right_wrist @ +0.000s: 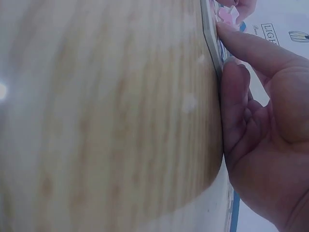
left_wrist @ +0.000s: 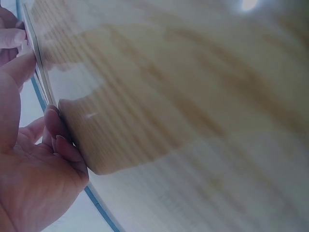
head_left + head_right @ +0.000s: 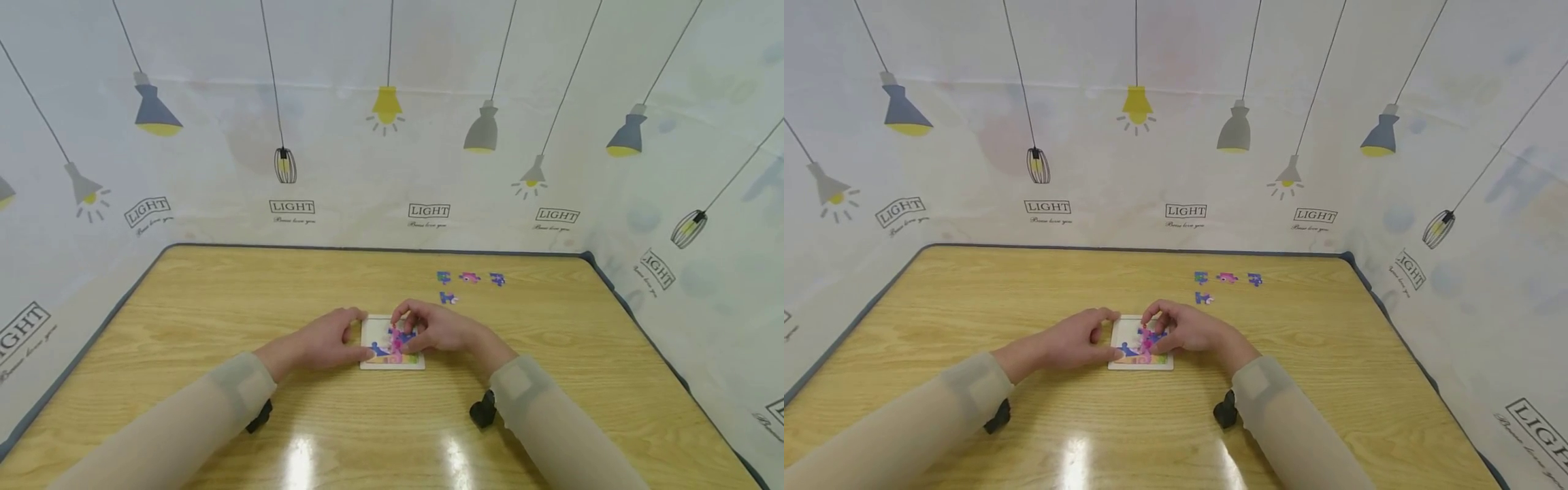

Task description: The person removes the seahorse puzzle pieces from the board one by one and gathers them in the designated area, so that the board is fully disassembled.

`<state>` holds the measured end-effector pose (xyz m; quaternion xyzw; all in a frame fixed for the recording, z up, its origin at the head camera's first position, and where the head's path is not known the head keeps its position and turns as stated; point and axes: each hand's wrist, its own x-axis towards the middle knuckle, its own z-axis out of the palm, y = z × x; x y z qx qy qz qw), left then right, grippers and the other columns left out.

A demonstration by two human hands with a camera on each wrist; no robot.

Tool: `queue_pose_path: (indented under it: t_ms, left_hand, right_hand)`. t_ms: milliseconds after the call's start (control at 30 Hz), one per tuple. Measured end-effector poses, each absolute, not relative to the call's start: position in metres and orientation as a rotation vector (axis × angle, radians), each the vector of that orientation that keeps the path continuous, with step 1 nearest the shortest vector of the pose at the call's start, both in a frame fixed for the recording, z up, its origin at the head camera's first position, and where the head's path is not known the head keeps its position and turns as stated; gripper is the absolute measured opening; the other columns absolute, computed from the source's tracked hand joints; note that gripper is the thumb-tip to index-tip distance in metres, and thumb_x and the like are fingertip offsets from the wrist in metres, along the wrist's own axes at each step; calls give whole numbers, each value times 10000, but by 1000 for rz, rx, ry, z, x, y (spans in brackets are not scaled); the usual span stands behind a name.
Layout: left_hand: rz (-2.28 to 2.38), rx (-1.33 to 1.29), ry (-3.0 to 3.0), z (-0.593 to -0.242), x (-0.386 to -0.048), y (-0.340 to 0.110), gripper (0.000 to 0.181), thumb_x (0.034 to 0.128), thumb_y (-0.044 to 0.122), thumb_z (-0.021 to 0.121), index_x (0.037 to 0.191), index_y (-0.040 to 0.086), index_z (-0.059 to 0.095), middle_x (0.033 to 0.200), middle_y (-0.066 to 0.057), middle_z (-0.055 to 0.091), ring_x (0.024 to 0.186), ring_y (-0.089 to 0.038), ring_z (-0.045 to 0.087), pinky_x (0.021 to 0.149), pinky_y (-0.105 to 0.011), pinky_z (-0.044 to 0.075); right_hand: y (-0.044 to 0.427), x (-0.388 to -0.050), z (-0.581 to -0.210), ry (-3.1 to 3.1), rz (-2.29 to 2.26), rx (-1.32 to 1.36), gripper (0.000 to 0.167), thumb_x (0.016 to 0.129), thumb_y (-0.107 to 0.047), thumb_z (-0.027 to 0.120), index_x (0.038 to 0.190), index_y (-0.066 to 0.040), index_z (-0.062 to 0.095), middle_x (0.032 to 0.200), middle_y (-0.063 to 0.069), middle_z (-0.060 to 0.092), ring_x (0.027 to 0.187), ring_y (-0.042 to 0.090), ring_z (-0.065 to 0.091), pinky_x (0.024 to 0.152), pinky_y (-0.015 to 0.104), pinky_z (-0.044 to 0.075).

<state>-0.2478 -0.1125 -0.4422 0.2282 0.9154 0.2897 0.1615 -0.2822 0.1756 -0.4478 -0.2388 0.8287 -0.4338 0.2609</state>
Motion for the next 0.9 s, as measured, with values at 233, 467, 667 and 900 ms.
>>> queue_pose_path:
  t_ms: [233,467,667,900]
  left_hand:
    - [825,646,2612,-442,-248,-113,800,1002,464,792,1606,37,487,1004,-54,586,892,-183,531,797,-355,442]
    - [836,625,2600,-442,-248,-112,806,1003,456,797,1617,42,479,1008,-61,584,895,-187,529,798,-355,439]
    - [832,627,2610,-443,-248,-112,800,1004,450,794,1613,39,480,1017,-59,584,903,-188,530,807,-359,438]
    - [840,635,2606,-444,-250,-112,807,1004,449,796,1614,28,477,1017,-58,585,902,-186,530,806,-356,438]
  right_hand:
    - [177,-284,-450,2174,-1270,-575,379,969,-115,835,1291,-202,656,1230,81,632,946,233,563,737,296,517]
    - [179,-287,-453,2161,-1297,-557,312,987,-124,815,1258,-168,668,1248,77,667,922,231,584,734,301,533]
    - [179,-287,-453,2150,-1329,-556,279,1004,-116,796,1251,-139,669,1233,76,713,879,222,593,705,283,531]
    - [180,-287,-452,2135,-1343,-507,231,1019,-148,787,1225,-155,682,1217,68,725,946,236,633,732,298,543]
